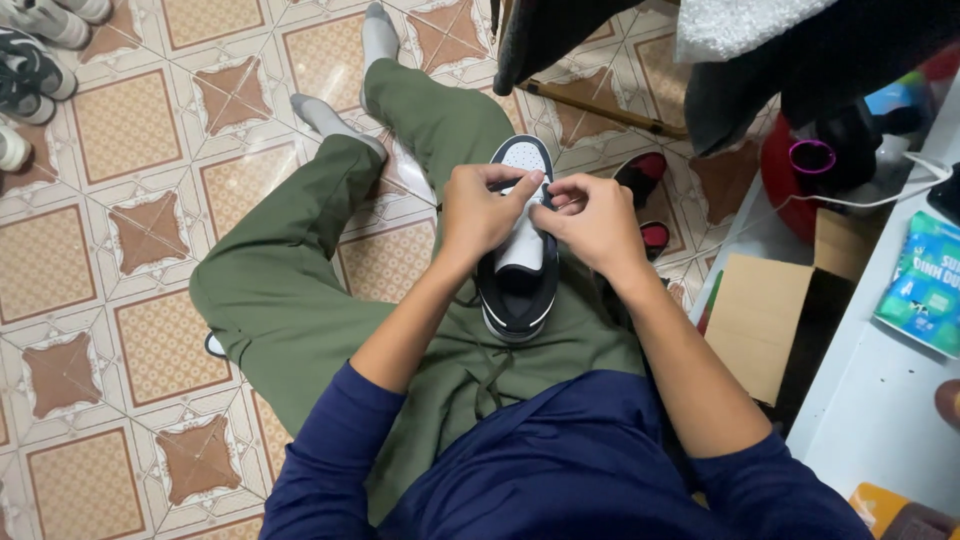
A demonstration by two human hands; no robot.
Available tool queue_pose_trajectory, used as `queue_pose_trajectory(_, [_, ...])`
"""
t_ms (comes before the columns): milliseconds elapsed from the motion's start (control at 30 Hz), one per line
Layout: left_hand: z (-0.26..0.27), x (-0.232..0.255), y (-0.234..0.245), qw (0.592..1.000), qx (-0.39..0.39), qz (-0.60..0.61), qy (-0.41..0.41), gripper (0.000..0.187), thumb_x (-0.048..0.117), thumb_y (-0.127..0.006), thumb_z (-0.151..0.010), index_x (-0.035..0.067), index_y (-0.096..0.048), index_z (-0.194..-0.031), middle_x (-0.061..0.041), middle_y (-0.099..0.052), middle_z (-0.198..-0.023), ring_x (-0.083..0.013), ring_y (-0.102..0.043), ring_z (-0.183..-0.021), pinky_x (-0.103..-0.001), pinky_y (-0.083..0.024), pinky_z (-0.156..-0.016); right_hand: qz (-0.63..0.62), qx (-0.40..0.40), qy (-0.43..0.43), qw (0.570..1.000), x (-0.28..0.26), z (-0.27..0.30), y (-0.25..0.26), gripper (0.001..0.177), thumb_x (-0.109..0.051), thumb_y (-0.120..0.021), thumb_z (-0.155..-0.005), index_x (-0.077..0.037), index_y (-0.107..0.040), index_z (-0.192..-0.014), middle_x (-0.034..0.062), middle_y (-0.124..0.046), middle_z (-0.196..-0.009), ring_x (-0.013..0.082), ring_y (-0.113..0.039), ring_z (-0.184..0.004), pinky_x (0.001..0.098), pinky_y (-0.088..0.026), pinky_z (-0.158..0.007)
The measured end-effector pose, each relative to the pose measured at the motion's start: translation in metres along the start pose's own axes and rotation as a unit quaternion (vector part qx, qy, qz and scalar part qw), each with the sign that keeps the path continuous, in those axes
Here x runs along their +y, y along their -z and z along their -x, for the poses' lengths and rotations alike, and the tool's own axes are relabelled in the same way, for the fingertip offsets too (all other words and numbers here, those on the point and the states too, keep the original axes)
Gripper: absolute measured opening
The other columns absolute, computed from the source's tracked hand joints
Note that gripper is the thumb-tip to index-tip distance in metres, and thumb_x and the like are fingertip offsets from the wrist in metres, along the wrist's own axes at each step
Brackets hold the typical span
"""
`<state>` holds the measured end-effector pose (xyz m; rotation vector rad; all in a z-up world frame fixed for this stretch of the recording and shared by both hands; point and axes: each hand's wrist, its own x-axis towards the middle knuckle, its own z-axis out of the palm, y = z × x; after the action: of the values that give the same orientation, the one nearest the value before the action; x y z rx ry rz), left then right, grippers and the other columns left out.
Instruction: The person is threading laces through the eyelets of a black and white sneaker while sitting on the floor.
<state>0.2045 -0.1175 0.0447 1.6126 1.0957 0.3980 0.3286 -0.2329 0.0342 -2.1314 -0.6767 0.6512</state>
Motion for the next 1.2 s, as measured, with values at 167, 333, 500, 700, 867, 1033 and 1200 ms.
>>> queue_pose_trajectory(167, [0.007,0.003,0.001,0.997,0.0,-0.078,0.013,0.016,0.035,-0.077,-0.085,0.023,-0.083,-0.095,-0.007,-0.081,-0.096,-0.0298,-0.078,-0.091,-0.042,-0.063,-0.075,0.014,-0.03,0.0,0.999,-0.004,-0.006,0.011,0.04,-0.03,-0.091,-0.067,-0.01,-0.081,-0.101,0.0053,-0.077,-0.082,0.0117,-0.074,-0.073,0.0307,-0.06,-0.069])
queue_pose_trajectory(333, [0.007,0.006,-0.009,0.981,-0.017,-0.188,-0.046,0.02,0.033,-0.073,-0.088,0.016,-0.083,-0.094,-0.014,-0.071,-0.107,-0.0416,-0.067,-0.106,-0.053,-0.054,-0.091,0.006,-0.038,-0.002,0.999,0.028,-0.023,0.002,0.033,-0.026,-0.084,-0.07,-0.014,-0.081,-0.1,0.0035,-0.077,-0.08,0.0115,-0.074,-0.074,0.0336,-0.059,-0.067])
queue_pose_trajectory(500, [0.003,-0.002,-0.021,0.981,-0.016,-0.192,-0.027,0.019,0.033,-0.075,-0.088,0.016,-0.082,-0.093,-0.01,-0.058,-0.114,-0.0377,-0.055,-0.116,-0.052,-0.047,-0.094,-0.158,0.006,-0.021,0.987,0.034,-0.008,-0.004,0.026,-0.014,-0.073,-0.078,-0.009,-0.081,-0.103,0.0034,-0.073,-0.074,0.0058,-0.067,-0.071,0.0263,-0.06,-0.063])
queue_pose_trajectory(700, [0.004,0.003,-0.022,0.981,-0.021,-0.191,-0.021,0.017,0.032,-0.075,-0.088,0.017,-0.082,-0.093,-0.01,-0.054,-0.114,-0.0381,-0.052,-0.117,-0.051,-0.045,-0.095,-0.245,0.003,-0.049,0.968,0.032,-0.004,-0.003,0.028,-0.01,-0.072,-0.079,-0.005,-0.079,-0.105,0.006,-0.073,-0.08,0.007,-0.068,-0.072,0.0242,-0.062,-0.067])
queue_pose_trajectory(867, [0.006,0.008,-0.022,0.982,-0.028,-0.186,-0.017,0.016,0.031,-0.074,-0.089,0.018,-0.082,-0.094,-0.009,-0.053,-0.113,-0.038,-0.051,-0.118,-0.052,-0.044,-0.095,-0.268,-0.006,-0.054,0.962,0.033,-0.002,-0.001,0.028,-0.008,-0.074,-0.081,-0.002,-0.078,-0.108,0.009,-0.072,-0.082,0.0094,-0.069,-0.076,0.0271,-0.063,-0.067])
queue_pose_trajectory(1033, [0.005,0.013,-0.023,0.979,-0.038,-0.198,-0.009,0.015,0.029,-0.073,-0.089,0.017,-0.082,-0.093,-0.011,-0.053,-0.113,-0.0379,-0.05,-0.118,-0.053,-0.041,-0.097,-0.284,-0.013,-0.056,0.957,0.035,0.001,0.001,0.027,-0.008,-0.076,-0.083,-0.002,-0.077,-0.11,0.0091,-0.072,-0.084,0.0107,-0.07,-0.079,0.0277,-0.064,-0.067])
queue_pose_trajectory(1200, [-0.001,0.007,-0.027,0.977,-0.041,-0.207,-0.015,0.016,0.029,-0.074,-0.088,0.016,-0.082,-0.093,-0.012,-0.054,-0.113,-0.0381,-0.049,-0.118,-0.055,-0.04,-0.097,-0.28,-0.005,-0.039,0.959,0.036,0.005,0.0,0.027,-0.01,-0.077,-0.086,-0.003,-0.077,-0.112,0.0064,-0.071,-0.085,0.0077,-0.068,-0.081,0.024,-0.063,-0.07])
